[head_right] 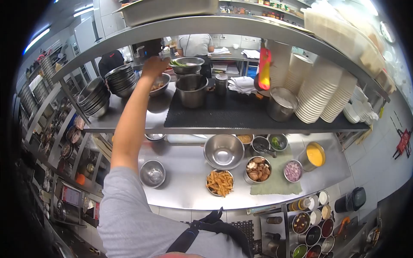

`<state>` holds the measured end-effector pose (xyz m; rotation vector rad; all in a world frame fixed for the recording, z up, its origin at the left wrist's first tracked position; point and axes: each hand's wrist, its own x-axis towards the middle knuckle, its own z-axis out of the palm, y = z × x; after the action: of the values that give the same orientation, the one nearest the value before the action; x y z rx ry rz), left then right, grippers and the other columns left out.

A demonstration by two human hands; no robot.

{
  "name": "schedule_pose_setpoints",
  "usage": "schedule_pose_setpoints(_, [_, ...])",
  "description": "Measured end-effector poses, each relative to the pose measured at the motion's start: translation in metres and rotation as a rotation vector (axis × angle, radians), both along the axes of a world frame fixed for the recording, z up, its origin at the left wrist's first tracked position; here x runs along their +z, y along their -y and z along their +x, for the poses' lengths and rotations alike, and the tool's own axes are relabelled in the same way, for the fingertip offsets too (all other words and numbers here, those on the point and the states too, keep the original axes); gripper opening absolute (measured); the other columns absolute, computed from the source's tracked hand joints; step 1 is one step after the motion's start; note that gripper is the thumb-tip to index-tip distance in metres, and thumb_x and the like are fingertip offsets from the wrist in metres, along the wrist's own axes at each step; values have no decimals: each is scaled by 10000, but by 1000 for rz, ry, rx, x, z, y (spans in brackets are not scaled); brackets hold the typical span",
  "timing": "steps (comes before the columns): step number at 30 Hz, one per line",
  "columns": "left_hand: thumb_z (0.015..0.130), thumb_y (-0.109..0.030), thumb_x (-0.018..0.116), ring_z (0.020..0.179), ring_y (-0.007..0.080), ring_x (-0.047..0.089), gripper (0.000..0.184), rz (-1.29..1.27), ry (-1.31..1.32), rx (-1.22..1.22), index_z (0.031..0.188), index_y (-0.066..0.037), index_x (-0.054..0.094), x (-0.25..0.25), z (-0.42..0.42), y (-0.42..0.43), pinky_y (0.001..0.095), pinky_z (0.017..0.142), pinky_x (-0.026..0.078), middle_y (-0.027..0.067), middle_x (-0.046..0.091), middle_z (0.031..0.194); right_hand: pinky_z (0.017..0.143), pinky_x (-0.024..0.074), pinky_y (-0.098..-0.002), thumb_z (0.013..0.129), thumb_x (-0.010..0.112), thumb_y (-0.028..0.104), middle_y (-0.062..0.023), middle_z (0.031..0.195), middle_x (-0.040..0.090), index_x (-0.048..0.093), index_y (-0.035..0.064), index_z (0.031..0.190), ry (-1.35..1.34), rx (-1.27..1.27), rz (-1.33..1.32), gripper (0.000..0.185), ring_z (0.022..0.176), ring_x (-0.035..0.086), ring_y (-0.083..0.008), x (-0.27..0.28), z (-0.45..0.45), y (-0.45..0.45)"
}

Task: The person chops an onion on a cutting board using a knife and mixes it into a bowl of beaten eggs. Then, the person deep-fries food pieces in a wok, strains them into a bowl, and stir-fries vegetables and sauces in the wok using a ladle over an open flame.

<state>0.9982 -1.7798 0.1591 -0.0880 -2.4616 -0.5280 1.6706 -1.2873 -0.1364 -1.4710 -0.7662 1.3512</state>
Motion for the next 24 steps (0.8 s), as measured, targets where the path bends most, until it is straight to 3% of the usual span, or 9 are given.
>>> schedule_pose_setpoints(2, [814,-346,649,625,261,656,351,488,463,-61,794,4,632,12,-24,7,368,527,537,142,638,747,465,337,-339,912,494,271,-60,601,471,490,76,697,-4,53,-8,290,494,423,-194,5,-38,2])
schedule_pose_setpoints(6, [812,-347,664,601,175,627,347,628,660,-159,897,-15,614,9,-52,16,285,447,493,83,583,735,487,351,-336,912,498,275,-65,636,489,504,66,728,4,138,-7,278,525,440,-196,15,-92,2])
schedule_pose_setpoints(8, [811,-301,660,605,174,639,349,501,730,-270,964,8,600,5,-59,15,256,428,466,96,595,766,497,358,-335,911,500,277,-67,654,497,511,61,744,14,169,-3,274,540,449,-197,18,-110,1])
schedule_pose_setpoints(10, [803,-222,647,595,177,644,280,568,738,-246,951,13,609,-6,-73,19,254,417,451,93,600,743,508,366,-333,911,502,280,-69,671,506,518,56,760,26,197,-2,270,556,458,-198,22,-123,2])
schedule_pose_setpoints(13, [757,-71,612,545,174,619,272,658,537,-268,1011,22,577,-8,-71,14,275,400,425,86,594,686,524,376,-331,911,505,283,-73,698,519,529,49,783,28,204,0,267,579,471,-200,26,-133,-2])
schedule_pose_setpoints(17, [778,-36,597,493,137,511,274,591,405,-187,1041,9,532,-15,-74,16,270,403,371,67,553,711,546,390,-328,910,510,287,-78,733,536,543,39,815,33,199,0,268,609,488,-201,29,-140,-6])
schedule_pose_setpoints(24, [820,-93,601,484,129,557,222,547,500,-260,1012,16,584,-8,-66,17,238,380,374,82,608,694,583,415,-323,910,517,294,-86,794,566,567,21,870,66,149,-3,281,663,519,-205,25,-126,-17])
